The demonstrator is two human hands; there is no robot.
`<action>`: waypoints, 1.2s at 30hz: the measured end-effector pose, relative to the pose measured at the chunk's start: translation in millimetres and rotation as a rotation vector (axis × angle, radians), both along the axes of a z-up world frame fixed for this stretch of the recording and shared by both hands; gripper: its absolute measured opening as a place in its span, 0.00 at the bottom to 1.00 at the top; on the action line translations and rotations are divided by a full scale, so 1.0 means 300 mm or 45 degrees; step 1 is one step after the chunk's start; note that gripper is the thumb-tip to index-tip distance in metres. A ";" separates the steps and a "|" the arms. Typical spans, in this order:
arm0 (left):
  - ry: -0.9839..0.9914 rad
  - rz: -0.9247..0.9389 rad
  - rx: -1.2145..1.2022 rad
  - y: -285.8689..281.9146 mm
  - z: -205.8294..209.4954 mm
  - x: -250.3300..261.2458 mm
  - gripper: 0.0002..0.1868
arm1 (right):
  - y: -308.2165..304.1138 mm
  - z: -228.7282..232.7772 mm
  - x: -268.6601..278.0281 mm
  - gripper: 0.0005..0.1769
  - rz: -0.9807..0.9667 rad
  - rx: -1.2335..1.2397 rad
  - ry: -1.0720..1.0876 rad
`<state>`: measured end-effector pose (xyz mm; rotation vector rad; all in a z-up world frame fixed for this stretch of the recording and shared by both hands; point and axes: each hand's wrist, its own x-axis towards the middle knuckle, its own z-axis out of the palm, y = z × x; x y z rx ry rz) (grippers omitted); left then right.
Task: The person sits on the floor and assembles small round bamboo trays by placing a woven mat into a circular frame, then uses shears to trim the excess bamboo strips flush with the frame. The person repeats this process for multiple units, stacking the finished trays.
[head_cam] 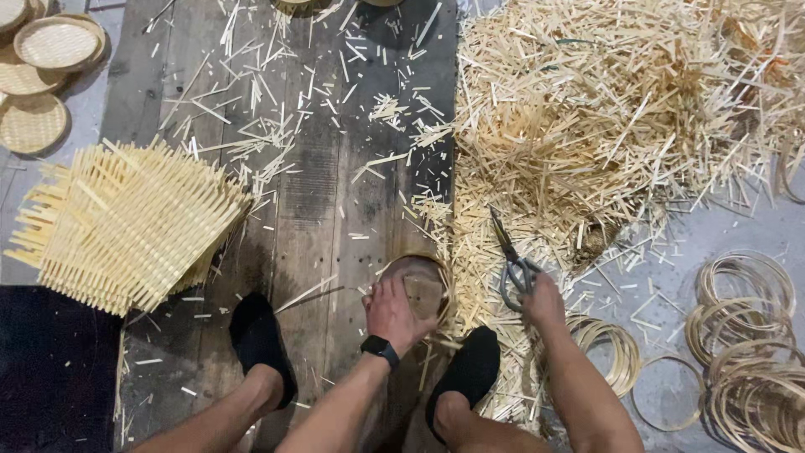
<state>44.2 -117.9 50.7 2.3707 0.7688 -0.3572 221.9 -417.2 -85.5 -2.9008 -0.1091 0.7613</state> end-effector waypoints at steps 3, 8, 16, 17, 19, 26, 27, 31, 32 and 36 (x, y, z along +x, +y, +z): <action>-0.162 -0.075 0.080 0.008 -0.012 -0.003 0.60 | -0.027 -0.058 0.040 0.31 0.037 -0.013 0.271; -0.122 -0.011 0.011 -0.001 -0.024 -0.012 0.59 | -0.028 0.029 -0.003 0.24 -0.108 0.307 0.548; -0.296 -0.029 -0.061 0.024 -0.053 -0.015 0.58 | 0.124 0.388 -0.166 0.38 0.284 0.268 0.360; -0.356 -0.028 -0.078 0.019 -0.054 -0.014 0.58 | 0.158 0.402 -0.168 0.35 0.353 0.244 0.319; -0.256 -0.115 -0.056 0.013 -0.051 -0.012 0.58 | 0.227 0.404 -0.155 0.32 0.497 0.198 0.235; -0.199 -0.175 -0.108 0.047 0.001 0.013 0.56 | 0.234 0.363 -0.104 0.33 0.520 -0.112 0.267; -0.193 -0.202 -0.118 0.047 0.008 0.014 0.55 | 0.210 0.362 -0.107 0.28 0.597 -0.031 0.122; -0.181 -0.253 -0.116 0.051 0.022 0.021 0.56 | 0.206 0.339 -0.118 0.38 0.607 0.049 -0.043; -0.181 -0.263 -0.109 0.052 0.020 0.024 0.56 | 0.221 0.325 -0.116 0.36 0.641 0.093 -0.090; -0.211 -0.334 -0.098 0.071 0.001 0.026 0.57 | 0.252 0.264 -0.097 0.30 0.661 0.050 -0.065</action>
